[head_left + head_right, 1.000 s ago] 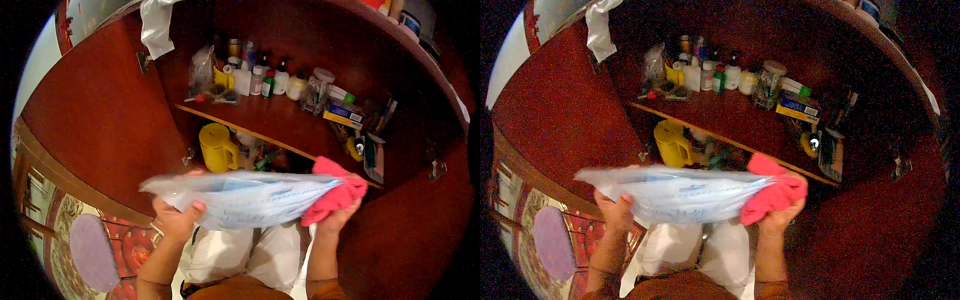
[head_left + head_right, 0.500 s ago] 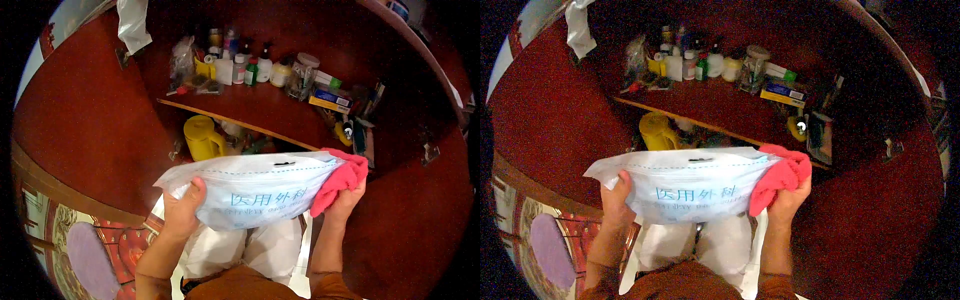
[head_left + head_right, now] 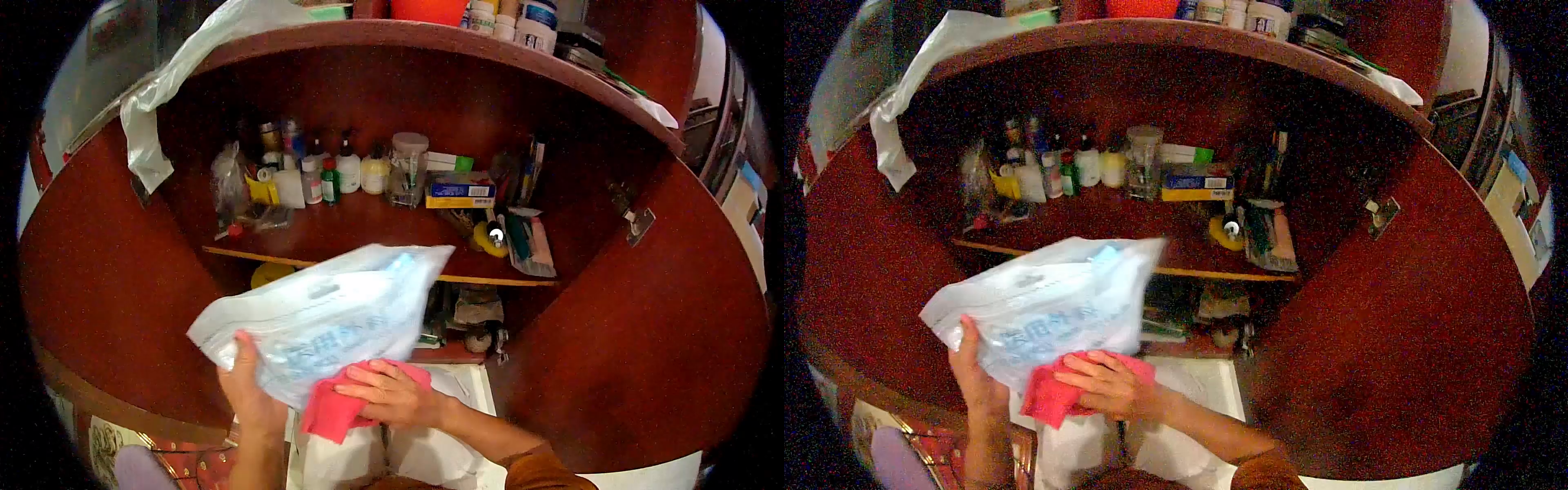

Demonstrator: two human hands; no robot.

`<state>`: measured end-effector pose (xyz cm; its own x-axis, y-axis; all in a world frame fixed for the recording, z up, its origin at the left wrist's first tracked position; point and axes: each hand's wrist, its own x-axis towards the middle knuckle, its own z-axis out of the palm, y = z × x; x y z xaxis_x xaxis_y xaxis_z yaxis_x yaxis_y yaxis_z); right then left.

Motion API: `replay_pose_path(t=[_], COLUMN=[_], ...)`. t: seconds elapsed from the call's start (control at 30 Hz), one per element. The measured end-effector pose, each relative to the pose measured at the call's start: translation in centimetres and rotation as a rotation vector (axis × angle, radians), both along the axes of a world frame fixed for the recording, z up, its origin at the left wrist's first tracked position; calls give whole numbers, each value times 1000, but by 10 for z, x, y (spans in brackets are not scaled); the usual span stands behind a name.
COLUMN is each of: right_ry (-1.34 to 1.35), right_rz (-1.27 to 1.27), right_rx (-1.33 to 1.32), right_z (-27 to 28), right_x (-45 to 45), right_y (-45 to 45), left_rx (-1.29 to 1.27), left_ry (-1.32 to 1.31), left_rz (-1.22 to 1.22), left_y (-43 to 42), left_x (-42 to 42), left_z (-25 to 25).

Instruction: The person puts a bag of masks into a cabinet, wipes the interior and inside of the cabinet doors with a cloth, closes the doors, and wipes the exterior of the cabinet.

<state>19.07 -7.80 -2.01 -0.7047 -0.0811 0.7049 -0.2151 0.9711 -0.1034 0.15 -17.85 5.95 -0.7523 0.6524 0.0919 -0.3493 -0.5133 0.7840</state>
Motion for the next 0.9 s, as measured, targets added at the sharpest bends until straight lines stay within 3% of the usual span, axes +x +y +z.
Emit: replay_pose_path(t=[0.1,0.13,0.23,0.43,0.5,0.57,0.6,0.7,0.77,0.83,0.87,0.9], right_ry=[-35,-6,150,81,190,287,355,374,476,534,568,571], right_rz=[-26,-163,-273,-34,36,-32,-67,-451,-522,-657,-639,-701], right_rx=[-383,-576,-826,-1423,-1611,-1654,-1492,-1189,-1171,-1084,-1117,-1063], right_z=[-50,-55,-29,-7,-12,-17,-17,11,46,41,41,42], right_x=[10,19,27,23,26,32,34,42,48,61,67,70], right_y=[21,21,39,40,45,54,58,63,62,79,83,85], left_rx=[68,80,270,188,225,227,271,156,195,94,200,234], left_ry=[36,-7,-172,-162,-136,-187,-114,-123,-193,-104,-139,-118], left_rz=[53,101,-81,-292,-429,-494,-601,-449,-535,-427,-603,-595], left_y=[-9,-11,-14,36,66,97,113,151,192,217,259,274], left_x=[-28,-43,-49,-58,-67,-72,-71,-39,-46,-32,-56,-50], left_z=[9,10,44,61,63,74,80,119,124,135,113,108])
